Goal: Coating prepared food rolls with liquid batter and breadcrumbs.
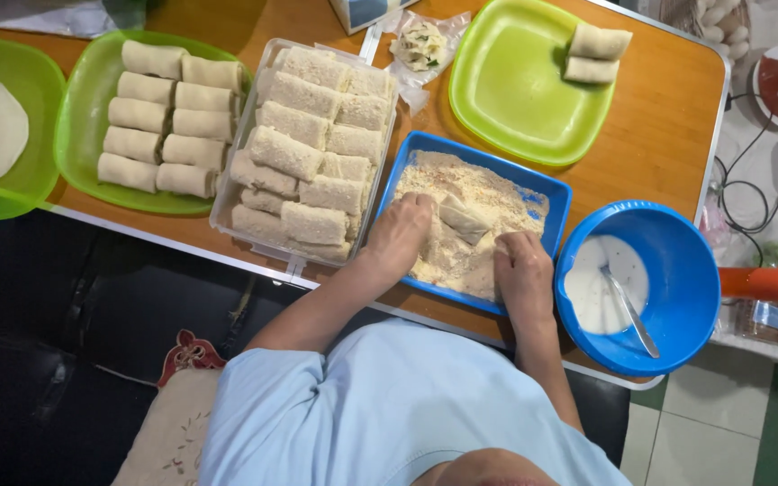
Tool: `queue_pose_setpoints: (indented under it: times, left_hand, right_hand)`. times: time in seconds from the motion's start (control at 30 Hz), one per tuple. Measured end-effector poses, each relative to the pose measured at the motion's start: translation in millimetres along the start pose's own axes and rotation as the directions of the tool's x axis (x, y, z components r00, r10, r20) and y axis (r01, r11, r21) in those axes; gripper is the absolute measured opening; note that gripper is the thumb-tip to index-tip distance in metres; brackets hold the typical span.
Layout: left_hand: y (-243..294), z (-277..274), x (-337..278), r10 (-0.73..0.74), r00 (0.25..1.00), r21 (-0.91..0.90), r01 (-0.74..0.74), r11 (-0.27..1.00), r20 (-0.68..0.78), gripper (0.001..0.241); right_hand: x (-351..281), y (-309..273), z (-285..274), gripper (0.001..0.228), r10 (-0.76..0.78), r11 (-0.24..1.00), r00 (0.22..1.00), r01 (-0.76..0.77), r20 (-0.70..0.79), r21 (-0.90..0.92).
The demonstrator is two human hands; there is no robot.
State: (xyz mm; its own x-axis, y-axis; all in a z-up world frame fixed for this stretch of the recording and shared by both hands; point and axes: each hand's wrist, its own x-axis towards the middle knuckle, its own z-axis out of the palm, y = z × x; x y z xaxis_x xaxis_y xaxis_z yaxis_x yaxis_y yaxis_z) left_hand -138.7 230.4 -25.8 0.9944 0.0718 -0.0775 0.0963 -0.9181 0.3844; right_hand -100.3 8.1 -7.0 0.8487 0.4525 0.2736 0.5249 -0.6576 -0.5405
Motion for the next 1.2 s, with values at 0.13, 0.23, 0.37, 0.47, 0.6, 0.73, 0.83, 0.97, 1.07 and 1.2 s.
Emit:
queue_pose_setpoints:
  times: [0.13, 0.23, 0.37, 0.47, 0.6, 0.73, 0.83, 0.97, 1.07, 1.2]
  left_hand:
    - [7.2, -12.7, -2.4, 0.035, 0.999, -0.015, -0.036, 0.999, -0.037, 0.032]
    - [18.5, -21.9, -3.1, 0.062, 0.998, -0.092, -0.065, 0.994, -0.029, 0.024]
    - [30.5, -34.6, -6.2, 0.193, 0.973, -0.257, -0.220, 0.941, -0.127, 0.026]
    - [32.8, -36.6, -7.3, 0.257, 0.926, -0.293, -0.335, 0.895, -0.275, 0.030]
    - [33.0, -35.9, -7.2, 0.277, 0.883, -0.282, -0.395, 0.874, -0.378, 0.038]
    - [21.8, -18.4, -5.1, 0.291, 0.886, -0.202, -0.379, 0.903, -0.361, 0.046]
    - [13.8, -7.0, -4.9, 0.309, 0.877, -0.097, -0.366, 0.925, -0.368, 0.052]
    - [15.7, -26.0, -14.7, 0.308, 0.901, -0.083, -0.347, 0.934, -0.305, 0.057]
    - [18.3, -37.0, -18.3, 0.298, 0.925, -0.126, -0.333, 0.935, -0.234, 0.058]
    - [12.2, -14.5, -10.2, 0.258, 0.952, -0.096, -0.275, 0.957, -0.163, 0.063]
  right_hand:
    - [9.8, -21.6, -13.1, 0.020, -0.018, 1.000, 1.000, 0.018, -0.012, 0.010]
    - [19.4, -36.1, -14.6, 0.014, -0.051, 0.996, 0.999, 0.051, -0.003, 0.078]
    - [29.3, -46.4, -10.9, 0.018, -0.098, 0.985, 0.994, 0.090, 0.048, 0.148]
    - [34.8, -56.4, -14.0, 0.021, -0.147, 0.978, 0.989, 0.142, 0.022, 0.153]
    - [34.5, -59.9, -20.8, 0.024, -0.227, 0.972, 0.974, 0.228, -0.024, 0.050]
    - [21.7, -40.1, -4.4, 0.028, -0.310, 0.950, 0.951, 0.310, 0.000, -0.047]
    - [15.5, -37.5, 1.1, 0.049, -0.394, 0.906, 0.905, 0.411, 0.159, -0.099]
    - [6.8, -26.9, 9.4, 0.061, -0.343, 0.910, 0.886, 0.396, 0.314, -0.125]
    - [8.7, -26.0, 9.5, 0.063, -0.322, 0.913, 0.887, 0.383, 0.331, -0.140]
    - [14.5, -29.2, 2.4, 0.069, -0.288, 0.948, 0.924, 0.312, 0.253, -0.058]
